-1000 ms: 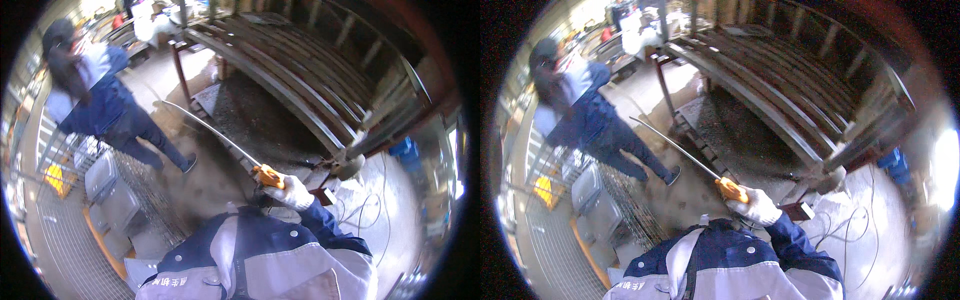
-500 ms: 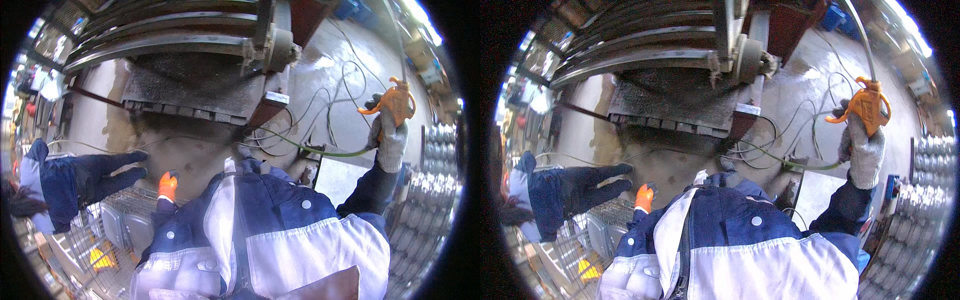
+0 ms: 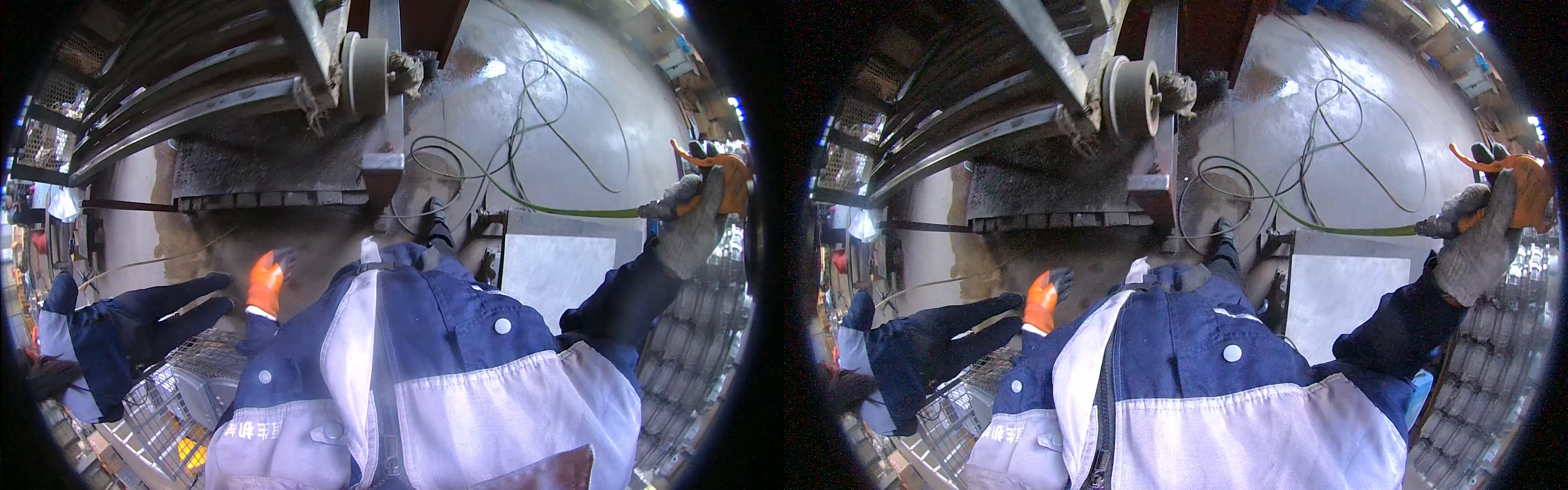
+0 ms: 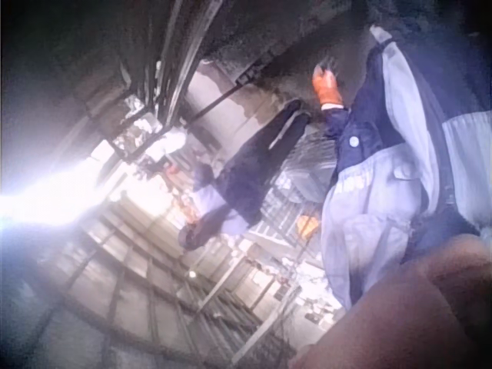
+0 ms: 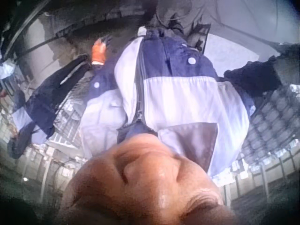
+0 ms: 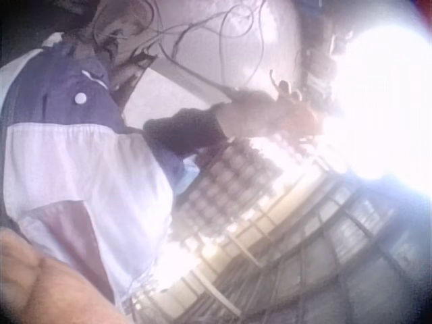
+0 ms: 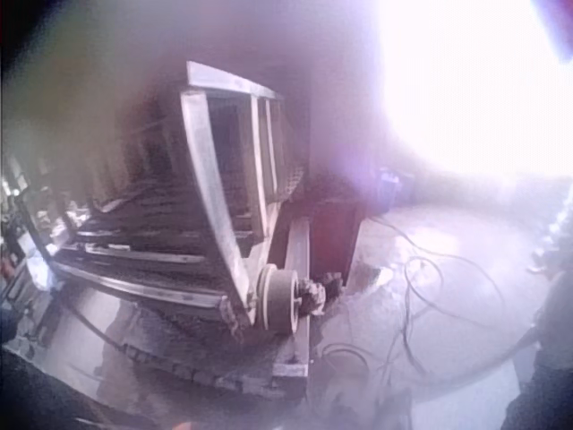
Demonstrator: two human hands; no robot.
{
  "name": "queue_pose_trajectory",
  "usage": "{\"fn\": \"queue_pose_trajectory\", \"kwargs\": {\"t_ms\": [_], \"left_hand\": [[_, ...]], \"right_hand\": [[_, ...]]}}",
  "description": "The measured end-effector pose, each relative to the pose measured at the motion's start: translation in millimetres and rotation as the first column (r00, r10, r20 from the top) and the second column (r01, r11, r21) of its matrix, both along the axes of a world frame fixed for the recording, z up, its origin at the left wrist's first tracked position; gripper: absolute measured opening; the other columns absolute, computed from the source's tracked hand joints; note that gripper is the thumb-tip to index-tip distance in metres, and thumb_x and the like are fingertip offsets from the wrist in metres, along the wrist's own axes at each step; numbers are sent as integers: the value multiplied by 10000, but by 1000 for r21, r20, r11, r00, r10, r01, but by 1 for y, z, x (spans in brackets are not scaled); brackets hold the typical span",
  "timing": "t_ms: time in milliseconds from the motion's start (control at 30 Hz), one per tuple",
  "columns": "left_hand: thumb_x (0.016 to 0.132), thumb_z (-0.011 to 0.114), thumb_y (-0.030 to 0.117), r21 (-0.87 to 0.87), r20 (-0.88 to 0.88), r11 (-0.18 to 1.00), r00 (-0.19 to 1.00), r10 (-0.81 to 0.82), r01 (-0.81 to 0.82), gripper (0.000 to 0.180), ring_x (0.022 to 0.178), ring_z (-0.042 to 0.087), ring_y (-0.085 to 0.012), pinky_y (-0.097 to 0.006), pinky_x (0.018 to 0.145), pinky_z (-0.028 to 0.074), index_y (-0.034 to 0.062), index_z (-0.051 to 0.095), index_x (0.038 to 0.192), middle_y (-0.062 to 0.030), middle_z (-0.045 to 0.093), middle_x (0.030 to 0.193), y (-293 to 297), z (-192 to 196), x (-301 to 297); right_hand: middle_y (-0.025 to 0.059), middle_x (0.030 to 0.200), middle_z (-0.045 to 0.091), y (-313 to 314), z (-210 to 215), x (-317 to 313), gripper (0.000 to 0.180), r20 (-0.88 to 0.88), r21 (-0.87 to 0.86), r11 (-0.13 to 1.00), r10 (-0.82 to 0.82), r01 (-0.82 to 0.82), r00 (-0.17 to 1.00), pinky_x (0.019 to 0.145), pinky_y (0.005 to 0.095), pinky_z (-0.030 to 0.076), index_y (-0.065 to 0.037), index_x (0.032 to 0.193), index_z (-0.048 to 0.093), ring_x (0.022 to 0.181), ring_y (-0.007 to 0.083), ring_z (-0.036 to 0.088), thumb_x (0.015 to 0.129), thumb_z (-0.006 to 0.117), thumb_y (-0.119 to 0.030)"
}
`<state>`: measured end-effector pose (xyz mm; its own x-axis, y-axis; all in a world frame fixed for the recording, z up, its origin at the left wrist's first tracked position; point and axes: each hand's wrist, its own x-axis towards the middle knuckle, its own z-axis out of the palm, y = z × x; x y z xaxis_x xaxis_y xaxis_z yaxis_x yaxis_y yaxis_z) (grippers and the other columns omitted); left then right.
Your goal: The person wipes the surface of metal panels with a cloth, then places them into a wire mesh bin. The person repeats this process for multiple panels, handling them one at a time and stacking them in the bin.
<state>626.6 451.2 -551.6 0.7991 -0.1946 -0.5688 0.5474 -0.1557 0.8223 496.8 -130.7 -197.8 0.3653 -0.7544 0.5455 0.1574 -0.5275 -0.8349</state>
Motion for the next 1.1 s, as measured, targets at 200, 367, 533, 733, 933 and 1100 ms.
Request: {"fn": "queue_pose_trajectory", "kwargs": {"t_ms": [200, 367, 533, 733, 933, 1100], "left_hand": [[925, 648, 220, -258, 109, 933, 967, -230, 251, 353, 1009, 653, -207, -323, 917, 491, -34, 622, 1170, -137, 687, 1087, -136, 151, 21], [909, 656, 278, -257, 310, 937, 939, -151, 235, 378, 962, 663, -217, -335, 887, 511, -63, 661, 1070, -151, 700, 1018, -242, 216, 41], [881, 681, 99, -131, 383, 976, 917, -114, 176, 227, 911, 649, -143, -272, 810, 512, -40, 679, 1061, -100, 710, 994, -312, 264, 48], [902, 640, 60, -242, 268, 952, 956, -120, 187, 207, 875, 626, -109, -237, 786, 492, -30, 669, 1086, -45, 692, 969, -337, 277, 90], [889, 632, 108, -168, 315, 982, 949, -31, 88, 298, 965, 618, -128, -257, 875, 470, -7, 648, 1164, -66, 688, 1058, -391, 265, 113], [892, 626, 113, -60, 362, 989, 921, 145, -132, 295, 979, 621, -139, -277, 889, 470, -3, 651, 1162, -68, 693, 1042, -481, 287, 137]], "right_hand": [[58, 717, 635, -96, -28, 83, 412, 56, 121, 989, -87, 79, 995, 418, 230, 466, -45, 1007, 629, 532, 119, 605, 875, 686, -432], [85, 984, 704, -208, -17, 196, 379, 173, -31, 983, 184, -182, 967, 551, 257, 551, -28, 1145, 602, 714, 156, 685, 940, 622, -346], [129, 1079, 656, -303, 44, 304, 322, 573, 43, 849, 410, -526, 709, 806, 357, 584, 14, 1156, 549, 891, 225, 687, 938, 629, -208], [112, 999, 679, -393, 126, 413, 352, 384, -305, 924, 343, -232, 857, 805, 323, 548, 5, 1215, 566, 916, 211, 674, 918, 628, -173], [46, 851, 677, -482, 187, 569, 438, 250, -289, 941, 252, -177, 935, 616, 277, 480, -77, 1088, 677, 713, 108, 614, 871, 612, -451], [33, 835, 678, -508, 208, 702, 474, 318, -90, 952, 306, -292, 897, 662, 307, 469, -67, 1074, 674, 681, 129, 586, 852, 618, -483]]}}
